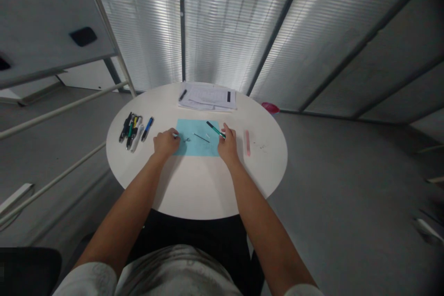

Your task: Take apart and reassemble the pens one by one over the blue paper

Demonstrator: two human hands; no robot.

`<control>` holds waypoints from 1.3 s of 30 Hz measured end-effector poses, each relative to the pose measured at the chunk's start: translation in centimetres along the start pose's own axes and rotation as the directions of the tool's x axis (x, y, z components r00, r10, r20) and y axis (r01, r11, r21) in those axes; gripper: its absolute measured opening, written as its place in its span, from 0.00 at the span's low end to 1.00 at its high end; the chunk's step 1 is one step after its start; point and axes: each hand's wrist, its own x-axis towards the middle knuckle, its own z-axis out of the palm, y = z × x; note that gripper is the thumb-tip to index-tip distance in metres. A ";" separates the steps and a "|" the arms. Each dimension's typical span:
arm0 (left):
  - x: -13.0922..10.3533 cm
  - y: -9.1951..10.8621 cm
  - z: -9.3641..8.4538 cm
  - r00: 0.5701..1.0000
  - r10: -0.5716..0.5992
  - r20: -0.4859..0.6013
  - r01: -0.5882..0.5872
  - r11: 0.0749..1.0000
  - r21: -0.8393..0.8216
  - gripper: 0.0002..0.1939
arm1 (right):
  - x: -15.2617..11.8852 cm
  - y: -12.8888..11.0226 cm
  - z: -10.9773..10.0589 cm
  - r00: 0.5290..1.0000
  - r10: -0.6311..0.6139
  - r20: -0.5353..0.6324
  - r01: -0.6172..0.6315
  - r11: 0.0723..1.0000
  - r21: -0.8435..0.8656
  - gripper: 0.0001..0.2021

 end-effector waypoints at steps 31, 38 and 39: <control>-0.2 0.3 -0.4 1.000 -0.005 0.012 0.005 1.000 -0.010 0.16 | -1.0 -1.2 -0.2 0.989 -0.127 0.077 0.135 0.984 -0.118 0.15; 0.0 0.1 -0.2 1.000 0.008 0.007 -0.008 1.000 -0.011 0.15 | -1.0 -1.3 -0.2 0.972 -0.134 0.193 0.172 0.964 -0.200 0.18; 0.0 0.1 -0.2 1.000 0.007 0.010 -0.007 1.000 -0.009 0.15 | -1.0 -1.4 -0.2 0.967 -0.135 0.218 0.182 0.961 -0.211 0.18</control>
